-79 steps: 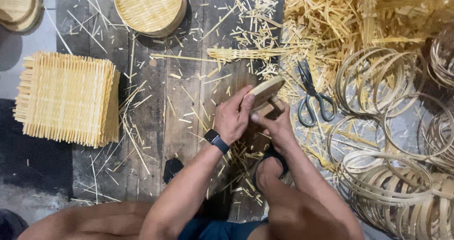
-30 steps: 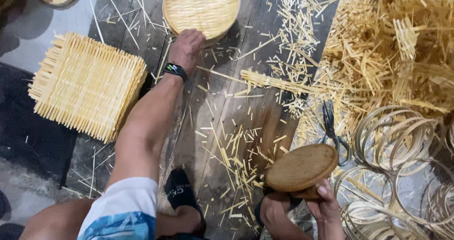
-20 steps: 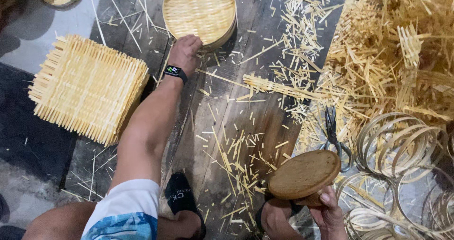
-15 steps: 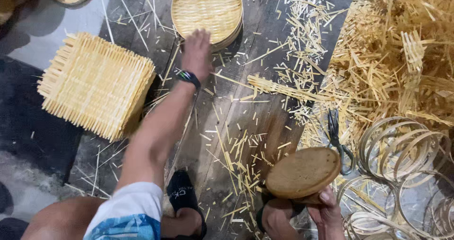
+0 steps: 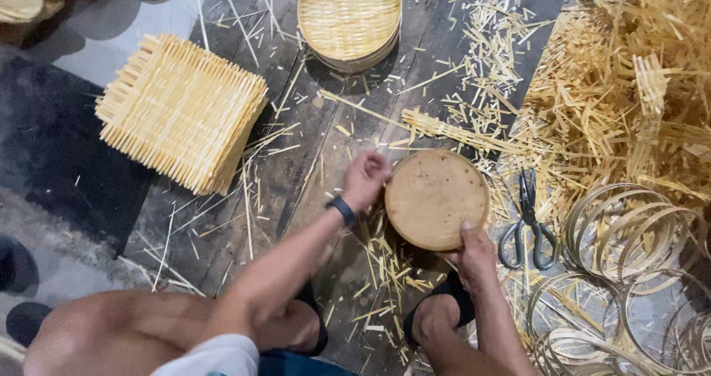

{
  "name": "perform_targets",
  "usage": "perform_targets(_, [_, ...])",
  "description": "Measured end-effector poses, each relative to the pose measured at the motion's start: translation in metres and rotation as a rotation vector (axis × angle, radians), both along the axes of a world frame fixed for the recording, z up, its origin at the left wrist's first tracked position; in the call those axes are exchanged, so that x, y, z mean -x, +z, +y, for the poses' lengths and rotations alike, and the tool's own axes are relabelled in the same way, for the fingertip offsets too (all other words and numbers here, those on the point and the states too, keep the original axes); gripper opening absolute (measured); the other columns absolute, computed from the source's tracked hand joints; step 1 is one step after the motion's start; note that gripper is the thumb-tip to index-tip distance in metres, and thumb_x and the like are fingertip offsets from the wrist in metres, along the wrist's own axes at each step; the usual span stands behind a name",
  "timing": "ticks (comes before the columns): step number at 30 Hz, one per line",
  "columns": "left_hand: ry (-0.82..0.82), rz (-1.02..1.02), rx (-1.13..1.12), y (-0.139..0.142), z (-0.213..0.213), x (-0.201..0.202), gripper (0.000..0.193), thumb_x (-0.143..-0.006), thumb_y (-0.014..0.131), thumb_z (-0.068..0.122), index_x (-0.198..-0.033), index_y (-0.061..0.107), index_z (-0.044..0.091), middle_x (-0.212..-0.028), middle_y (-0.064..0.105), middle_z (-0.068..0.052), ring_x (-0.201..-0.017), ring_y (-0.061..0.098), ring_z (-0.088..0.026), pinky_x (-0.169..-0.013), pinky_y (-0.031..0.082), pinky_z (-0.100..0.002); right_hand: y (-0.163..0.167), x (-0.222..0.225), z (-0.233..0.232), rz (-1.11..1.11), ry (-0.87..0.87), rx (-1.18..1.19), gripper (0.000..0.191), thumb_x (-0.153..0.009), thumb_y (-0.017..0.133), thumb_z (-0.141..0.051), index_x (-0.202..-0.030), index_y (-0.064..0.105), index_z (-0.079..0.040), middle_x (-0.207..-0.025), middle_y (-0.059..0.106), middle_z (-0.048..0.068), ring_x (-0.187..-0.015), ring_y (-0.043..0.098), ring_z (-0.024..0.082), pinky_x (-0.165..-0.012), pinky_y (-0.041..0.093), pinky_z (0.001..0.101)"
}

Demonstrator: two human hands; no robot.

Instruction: The person sits on the floor of a bamboo craft workshop and assembles round bamboo baskets. They hold a woven bamboo mat over a round wooden form, trim the overhanging mat edges with scissors, press a bent bamboo rim ring around the edge, and set finished baskets aside with completed ones.

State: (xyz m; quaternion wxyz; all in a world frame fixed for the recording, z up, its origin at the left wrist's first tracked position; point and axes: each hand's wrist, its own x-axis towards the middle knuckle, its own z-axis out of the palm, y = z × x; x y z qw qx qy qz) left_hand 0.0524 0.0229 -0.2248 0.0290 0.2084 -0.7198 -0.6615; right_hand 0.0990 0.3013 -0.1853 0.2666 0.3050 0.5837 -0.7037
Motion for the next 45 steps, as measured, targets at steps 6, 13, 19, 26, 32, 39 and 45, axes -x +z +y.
perform_targets(6, [0.047,-0.194,1.195,0.066,-0.207,-0.008,0.071,-0.076,0.073,0.007,-0.141,0.049,-0.005,-0.136,0.056,-0.027,-0.126,0.053,-0.044,-0.109,0.042,-0.049,-0.018,-0.030,0.001,0.092,0.072,0.276,0.047,-0.103,0.050,-0.029,-0.142,0.044,-0.002,-0.133,0.062,0.019,-0.112,0.067,0.037,-0.087,0.060,0.0546])
perform_targets(13, [-0.076,-0.652,1.129,0.111,-0.292,-0.044,0.050,-0.090,0.075,0.037,-0.124,0.070,0.000,-0.114,0.070,-0.027,-0.110,0.065,-0.044,-0.096,0.052,-0.050,-0.033,-0.035,0.008,0.105,0.090,0.319,0.048,-0.102,0.050,-0.030,-0.142,0.044,-0.004,-0.137,0.060,0.017,-0.115,0.065,0.035,-0.088,0.059,0.0532])
perform_targets(19, [0.602,0.236,1.251,0.144,-0.263,-0.041,0.024,-0.105,0.058,0.009,-0.123,0.070,-0.001,-0.118,0.074,-0.021,-0.108,0.072,-0.039,-0.097,0.057,-0.043,-0.039,-0.038,0.025,0.280,-0.038,-0.203,0.053,-0.102,0.059,-0.037,-0.142,0.048,-0.003,-0.121,0.061,0.012,-0.101,0.063,0.023,-0.080,0.055,0.0393])
perform_targets(26, [-0.710,-0.047,0.827,0.110,0.001,-0.081,0.027,-0.099,0.060,0.012,-0.126,0.064,0.008,-0.135,0.065,-0.013,-0.130,0.059,-0.029,-0.114,0.048,-0.040,-0.016,-0.022,0.062,0.369,-0.245,0.458,0.049,-0.099,0.055,-0.043,-0.123,0.061,-0.001,-0.099,0.067,0.007,-0.086,0.066,0.016,-0.075,0.056,0.0298])
perform_targets(32, [-0.870,0.657,0.534,0.060,0.053,-0.124,0.036,-0.088,0.073,0.013,-0.123,0.063,0.009,-0.129,0.069,-0.011,-0.130,0.064,-0.031,-0.113,0.051,-0.043,-0.036,-0.019,0.060,0.403,-0.034,-0.166,0.025,-0.091,0.076,-0.006,-0.112,0.063,0.000,-0.093,0.068,0.001,-0.079,0.061,0.007,-0.070,0.050,0.0216])
perform_targets(39, [-0.276,-0.375,0.189,0.015,-0.008,-0.039,0.050,-0.076,0.088,0.019,-0.118,0.069,0.000,-0.097,0.076,-0.008,-0.083,0.071,-0.016,-0.075,0.059,-0.030,-0.043,-0.029,0.053,0.392,-0.058,-0.194,0.023,-0.089,0.073,-0.006,-0.109,0.065,-0.002,-0.092,0.072,0.003,-0.076,0.065,0.007,-0.066,0.052,0.0231])
perform_targets(45, [-0.257,-0.509,-0.047,0.008,-0.013,-0.047,0.032,-0.079,0.083,0.006,-0.109,0.072,-0.002,-0.096,0.076,-0.008,-0.080,0.071,-0.014,-0.072,0.057,-0.028,-0.037,-0.024,0.089,0.491,-0.080,-0.324,0.021,-0.088,0.076,-0.006,-0.105,0.065,-0.002,-0.088,0.068,0.002,-0.079,0.063,0.009,-0.070,0.053,0.0260])
